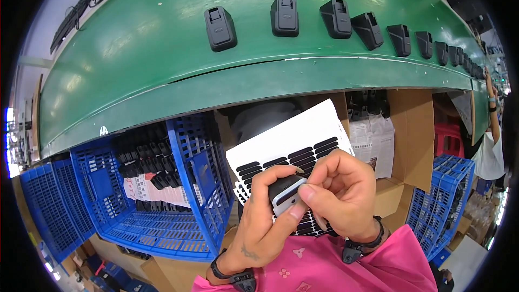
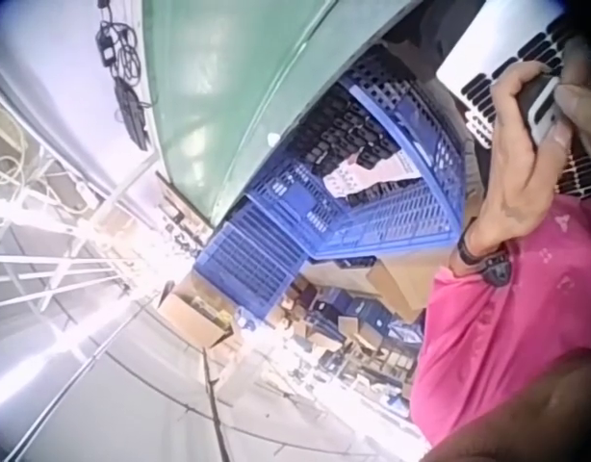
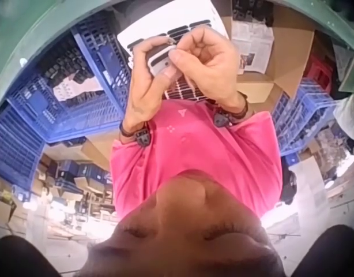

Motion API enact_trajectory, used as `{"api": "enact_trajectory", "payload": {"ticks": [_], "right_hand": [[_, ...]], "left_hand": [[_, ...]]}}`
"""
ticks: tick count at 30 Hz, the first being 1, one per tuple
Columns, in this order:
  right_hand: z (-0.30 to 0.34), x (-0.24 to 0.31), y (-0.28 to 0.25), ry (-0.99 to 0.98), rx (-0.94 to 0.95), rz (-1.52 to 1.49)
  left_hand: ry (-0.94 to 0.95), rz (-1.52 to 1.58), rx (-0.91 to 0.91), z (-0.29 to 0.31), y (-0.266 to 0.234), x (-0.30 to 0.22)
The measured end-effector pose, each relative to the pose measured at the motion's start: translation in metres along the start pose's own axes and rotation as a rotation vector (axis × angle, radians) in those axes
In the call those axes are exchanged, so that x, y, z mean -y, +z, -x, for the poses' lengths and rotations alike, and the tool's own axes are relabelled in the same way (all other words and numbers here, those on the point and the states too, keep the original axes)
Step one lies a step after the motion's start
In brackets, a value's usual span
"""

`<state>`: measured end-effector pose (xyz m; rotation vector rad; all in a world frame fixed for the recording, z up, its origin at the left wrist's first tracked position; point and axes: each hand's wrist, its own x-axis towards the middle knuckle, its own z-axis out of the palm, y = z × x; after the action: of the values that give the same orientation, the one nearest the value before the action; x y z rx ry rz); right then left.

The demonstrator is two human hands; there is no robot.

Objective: The person picks up a black plastic component from a blue crate and places it on the green conveyor belt, then peels a black adhesive strip from a sheet and applies it to a small white device.

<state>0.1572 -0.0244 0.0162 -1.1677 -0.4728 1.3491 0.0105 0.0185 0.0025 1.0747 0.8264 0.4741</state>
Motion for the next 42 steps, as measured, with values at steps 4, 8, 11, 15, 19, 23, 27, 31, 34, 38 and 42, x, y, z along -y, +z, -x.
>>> {"api": "enact_trajectory", "payload": {"ticks": [4,8,11,15,19,23,27,31,34,38,42], "right_hand": [[-0.001,0.001,-0.003,-0.015,-0.165,0.040],[0.010,-0.011,-0.022,-0.019,-0.124,0.217],[0.011,-0.009,-0.023,-0.059,0.167,0.708],[0.015,-0.014,-0.037,-0.091,0.249,0.592],[0.010,-0.012,-0.027,-0.010,0.241,0.580],[-0.001,-0.016,-0.007,-0.202,0.112,0.681],[-0.012,-0.038,0.007,-0.512,-0.017,0.964],[-0.017,-0.050,0.010,-0.642,-0.027,1.119],[-0.020,-0.055,0.010,-0.664,-0.059,1.137],[-0.019,-0.061,0.015,-0.735,-0.126,1.178],[-0.019,-0.069,0.016,-0.826,-0.174,1.166]], "left_hand": [[0.002,0.130,0.015,-0.004,0.003,0.002],[0.035,0.328,-0.029,-0.006,0.006,0.008],[0.168,0.221,-0.030,-0.006,0.000,0.026],[0.285,0.152,0.037,0.018,-0.009,0.031],[-0.053,-0.010,0.107,0.026,-0.029,0.017],[0.198,-0.103,-0.192,0.027,-0.052,0.037],[0.102,0.108,-0.271,0.024,-0.069,0.036],[0.025,0.187,-0.031,0.013,-0.081,0.034],[-0.094,0.353,0.128,0.003,-0.081,0.029],[-0.078,0.500,0.134,0.002,-0.083,0.038],[-0.044,0.562,0.176,0.004,-0.085,0.050]]}}
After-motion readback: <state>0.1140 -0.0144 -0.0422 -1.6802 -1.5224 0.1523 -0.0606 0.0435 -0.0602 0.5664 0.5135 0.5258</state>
